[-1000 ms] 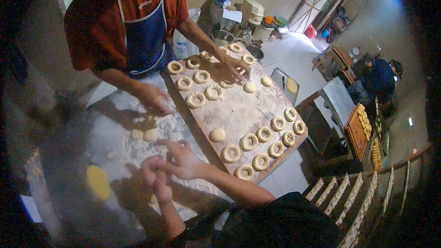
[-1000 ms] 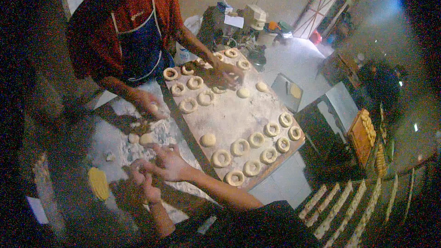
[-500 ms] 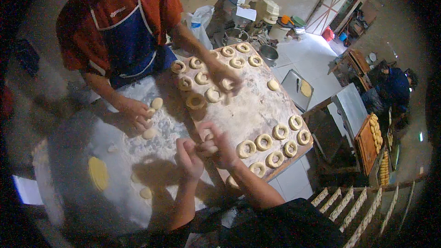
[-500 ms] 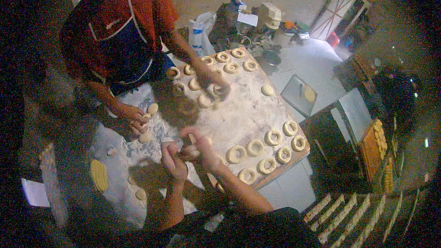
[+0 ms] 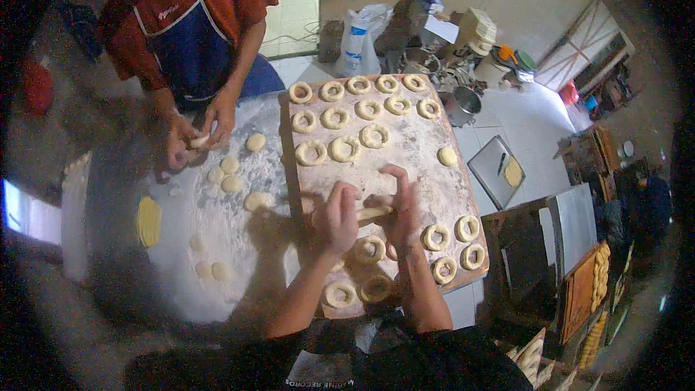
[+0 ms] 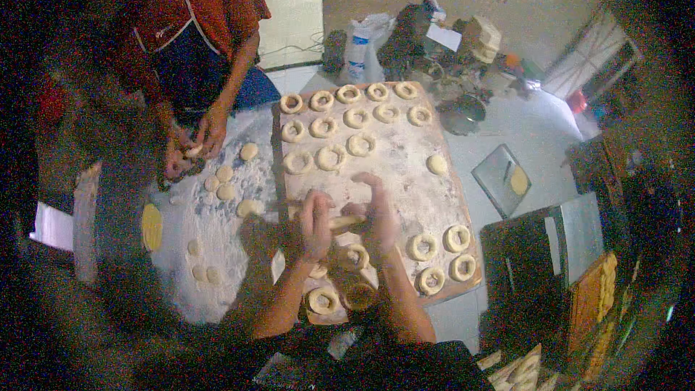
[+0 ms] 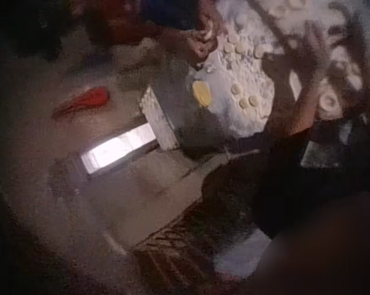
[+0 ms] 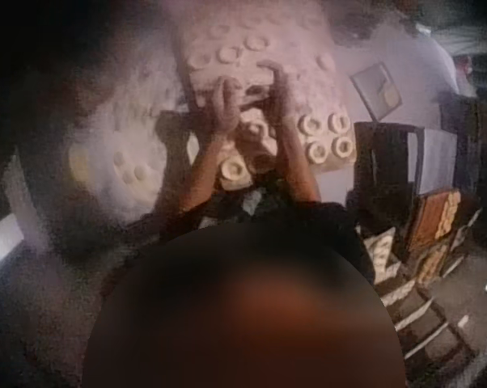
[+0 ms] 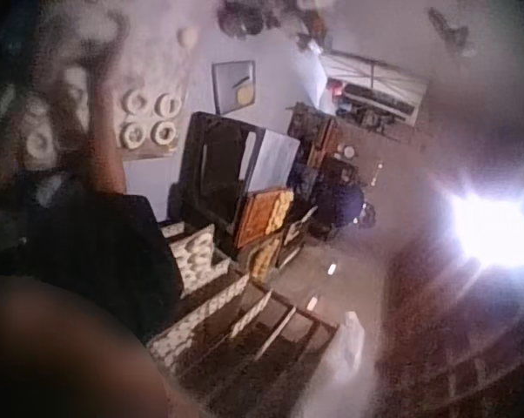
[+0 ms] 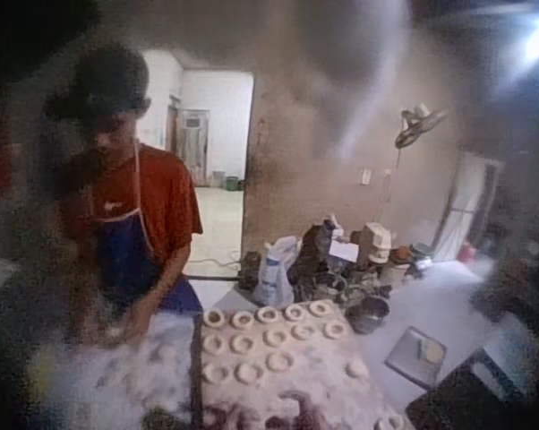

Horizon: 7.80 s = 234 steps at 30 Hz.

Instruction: The person shapes small dough balls into ring shapes by hand and places them on a wooden board. Another person assists by shaping dough nearby. The camera wearer occasionally moves the board to a rack.

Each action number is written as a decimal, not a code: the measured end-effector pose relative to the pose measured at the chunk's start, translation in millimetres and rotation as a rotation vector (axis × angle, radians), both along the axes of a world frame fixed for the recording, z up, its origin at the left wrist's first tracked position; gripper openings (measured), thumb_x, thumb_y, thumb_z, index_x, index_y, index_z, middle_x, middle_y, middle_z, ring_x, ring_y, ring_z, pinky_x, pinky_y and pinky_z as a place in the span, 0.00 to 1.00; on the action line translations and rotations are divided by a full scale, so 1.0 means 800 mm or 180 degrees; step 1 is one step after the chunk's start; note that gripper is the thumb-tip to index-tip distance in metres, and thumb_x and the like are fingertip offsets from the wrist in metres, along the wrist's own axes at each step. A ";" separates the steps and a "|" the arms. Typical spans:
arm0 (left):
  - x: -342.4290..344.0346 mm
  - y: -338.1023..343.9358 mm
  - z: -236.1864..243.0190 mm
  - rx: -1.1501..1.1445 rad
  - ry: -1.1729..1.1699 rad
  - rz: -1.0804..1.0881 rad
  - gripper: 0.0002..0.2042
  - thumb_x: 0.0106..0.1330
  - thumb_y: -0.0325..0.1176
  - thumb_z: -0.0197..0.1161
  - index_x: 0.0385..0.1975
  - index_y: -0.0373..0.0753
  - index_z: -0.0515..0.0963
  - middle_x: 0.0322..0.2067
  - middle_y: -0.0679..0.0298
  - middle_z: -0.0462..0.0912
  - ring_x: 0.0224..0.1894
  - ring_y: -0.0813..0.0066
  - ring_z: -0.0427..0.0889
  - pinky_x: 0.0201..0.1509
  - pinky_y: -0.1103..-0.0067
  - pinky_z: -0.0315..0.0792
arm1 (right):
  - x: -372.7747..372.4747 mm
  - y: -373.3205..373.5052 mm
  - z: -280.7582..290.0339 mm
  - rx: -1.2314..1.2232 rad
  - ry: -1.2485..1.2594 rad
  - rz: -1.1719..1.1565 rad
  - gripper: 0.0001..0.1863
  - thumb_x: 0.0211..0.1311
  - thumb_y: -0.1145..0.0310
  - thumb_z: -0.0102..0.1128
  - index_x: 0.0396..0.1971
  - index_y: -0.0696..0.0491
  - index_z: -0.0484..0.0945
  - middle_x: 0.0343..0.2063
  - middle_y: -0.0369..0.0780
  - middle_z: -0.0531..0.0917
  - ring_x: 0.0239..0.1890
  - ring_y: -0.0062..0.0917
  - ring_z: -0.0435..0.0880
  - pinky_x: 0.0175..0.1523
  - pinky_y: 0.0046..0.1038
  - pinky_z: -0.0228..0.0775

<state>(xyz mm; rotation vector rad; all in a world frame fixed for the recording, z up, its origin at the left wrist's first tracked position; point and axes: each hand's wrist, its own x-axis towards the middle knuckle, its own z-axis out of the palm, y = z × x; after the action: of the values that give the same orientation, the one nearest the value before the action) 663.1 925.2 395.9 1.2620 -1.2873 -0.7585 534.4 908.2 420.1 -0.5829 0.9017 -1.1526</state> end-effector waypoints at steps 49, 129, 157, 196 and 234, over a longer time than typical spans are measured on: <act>0.368 0.263 -0.115 0.1305 -0.1091 0.1679 0.15 0.67 0.32 0.58 0.53 0.37 0.73 0.41 0.45 0.82 0.44 0.48 0.82 0.48 0.63 0.75 | 0.388 0.066 -0.111 -0.3702 0.3852 0.2754 0.20 0.55 0.62 0.62 0.47 0.53 0.80 0.42 0.46 0.84 0.38 0.44 0.80 0.48 0.39 0.72; 0.120 0.064 -0.049 0.1371 -0.2326 0.0640 0.41 0.55 0.30 0.60 0.72 0.40 0.50 0.58 0.38 0.67 0.60 0.41 0.69 0.65 0.47 0.57 | 0.113 0.022 -0.069 -0.2450 0.5779 0.0989 0.40 0.59 0.54 0.60 0.71 0.44 0.55 0.55 0.52 0.73 0.60 0.48 0.69 0.63 0.59 0.53; 0.362 0.248 -0.033 0.0013 -0.0547 0.2414 0.22 0.57 0.16 0.57 0.52 0.38 0.69 0.42 0.59 0.77 0.43 0.65 0.78 0.50 0.72 0.73 | 0.430 0.128 -0.060 -0.1759 0.1269 0.3114 0.33 0.53 0.73 0.67 0.60 0.54 0.65 0.48 0.41 0.75 0.50 0.30 0.75 0.54 0.34 0.69; -0.093 0.017 0.003 -0.0044 0.0202 -0.0174 0.15 0.76 0.41 0.45 0.36 0.36 0.74 0.27 0.60 0.76 0.32 0.70 0.76 0.38 0.74 0.70 | -0.099 0.026 -0.012 -0.0397 -0.0009 0.0424 0.23 0.68 0.64 0.51 0.62 0.43 0.61 0.24 0.38 0.77 0.21 0.20 0.71 0.29 0.28 0.70; 0.351 0.326 -0.145 0.1644 -0.1381 0.2655 0.19 0.70 0.44 0.54 0.49 0.34 0.76 0.40 0.47 0.83 0.42 0.44 0.82 0.47 0.60 0.76 | 0.450 0.118 -0.126 -0.4593 0.3794 0.4477 0.19 0.56 0.65 0.62 0.48 0.54 0.76 0.41 0.49 0.82 0.41 0.46 0.83 0.45 0.41 0.75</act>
<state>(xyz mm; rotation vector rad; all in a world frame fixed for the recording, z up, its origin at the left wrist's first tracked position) 943.8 1186.1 280.0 2.2670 -0.7538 -0.2010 894.0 1002.9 319.5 -2.6796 0.1365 0.2238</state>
